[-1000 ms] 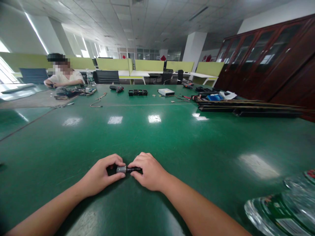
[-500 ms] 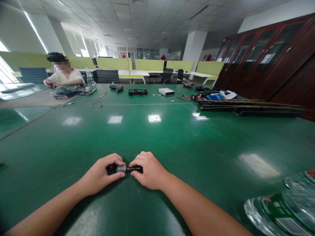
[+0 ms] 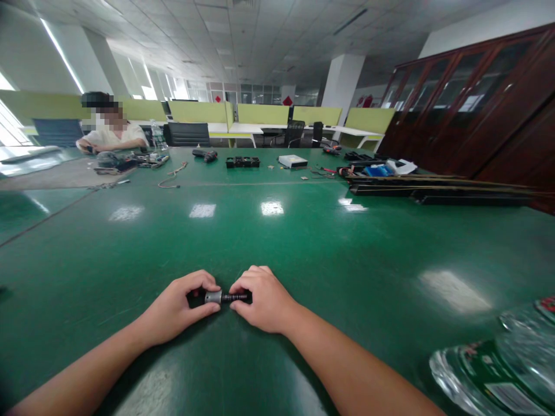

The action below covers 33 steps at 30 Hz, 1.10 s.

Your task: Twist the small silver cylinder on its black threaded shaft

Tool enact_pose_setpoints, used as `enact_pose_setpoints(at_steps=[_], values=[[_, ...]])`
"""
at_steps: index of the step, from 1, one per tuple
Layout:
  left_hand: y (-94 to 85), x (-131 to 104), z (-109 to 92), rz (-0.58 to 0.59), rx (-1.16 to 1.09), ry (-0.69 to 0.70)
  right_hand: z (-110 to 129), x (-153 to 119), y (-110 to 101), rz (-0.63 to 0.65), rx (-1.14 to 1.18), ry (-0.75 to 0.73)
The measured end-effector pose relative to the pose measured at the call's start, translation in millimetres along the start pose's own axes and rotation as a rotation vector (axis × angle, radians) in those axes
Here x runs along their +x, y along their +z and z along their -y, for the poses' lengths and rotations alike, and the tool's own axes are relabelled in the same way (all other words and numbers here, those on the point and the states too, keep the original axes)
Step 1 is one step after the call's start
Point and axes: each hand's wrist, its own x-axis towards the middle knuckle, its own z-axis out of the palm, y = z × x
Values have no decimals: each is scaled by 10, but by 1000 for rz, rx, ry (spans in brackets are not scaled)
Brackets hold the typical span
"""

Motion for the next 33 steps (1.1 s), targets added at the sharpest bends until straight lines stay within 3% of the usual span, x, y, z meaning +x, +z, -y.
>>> enact_pose_setpoints(at_steps=[33], values=[[12,10,37,-52,51,-37,-17,4,-24,-65,-61,111]])
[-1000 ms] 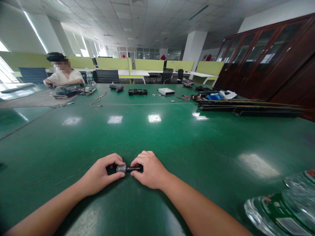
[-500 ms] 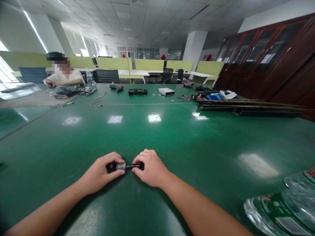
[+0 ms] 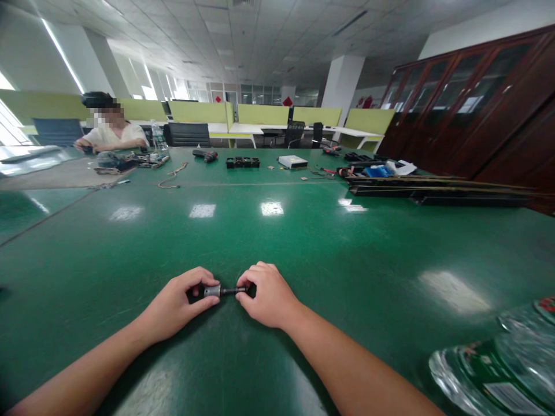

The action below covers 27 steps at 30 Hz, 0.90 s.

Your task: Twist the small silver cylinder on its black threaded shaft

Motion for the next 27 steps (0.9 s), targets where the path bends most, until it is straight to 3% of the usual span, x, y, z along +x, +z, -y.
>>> enact_pose_setpoints(at_steps=[13,27], values=[[-23,-40,11,-2,-2,-32,-163,14,-107,-95,-71,125],[-21,-8,10,2,-6,-36,-83,19,-20,15,55,-13]])
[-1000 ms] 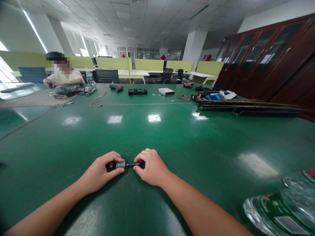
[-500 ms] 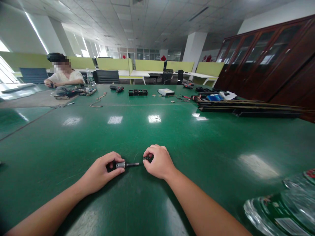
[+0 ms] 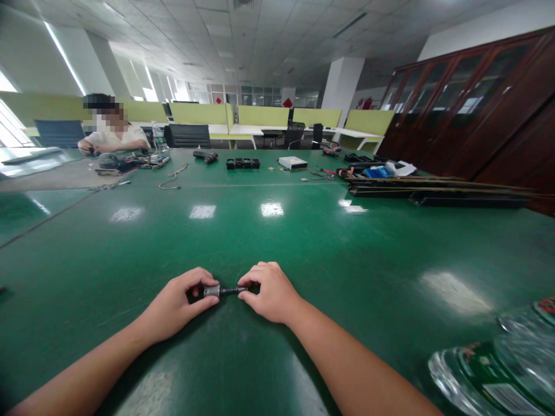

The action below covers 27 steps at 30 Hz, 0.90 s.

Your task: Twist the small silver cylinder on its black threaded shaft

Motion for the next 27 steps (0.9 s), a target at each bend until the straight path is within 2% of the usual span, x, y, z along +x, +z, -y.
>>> enact_pose_setpoints(at_steps=[4,8,27], values=[[10,-1,9,28,-22,58,70,-9,41,19,88,-33],[19,-5,-4,66,-55,99,106,-19,54,20,82,-54],[12,-2,-55,51,32,34,72,-27,77,33,33,-117]])
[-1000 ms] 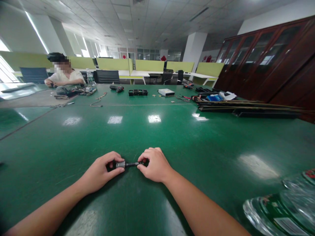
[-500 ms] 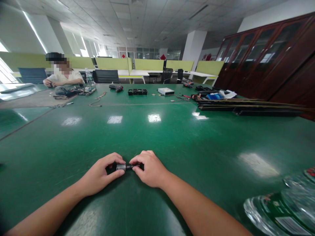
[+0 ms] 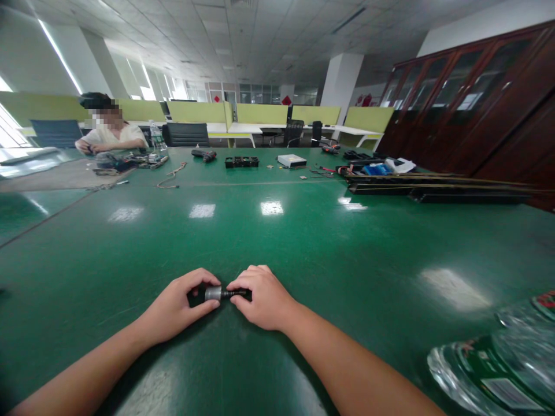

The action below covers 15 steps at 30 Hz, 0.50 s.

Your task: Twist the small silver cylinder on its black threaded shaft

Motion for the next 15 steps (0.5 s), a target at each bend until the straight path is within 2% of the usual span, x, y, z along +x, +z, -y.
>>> enact_pose_setpoints(at_steps=[7,15], values=[[0,-10,-4,-1,-11,4,3,18,-4,50,-34,-6],[27,-15,38,-22,0,18,-2,3,-5,26,-52,6]])
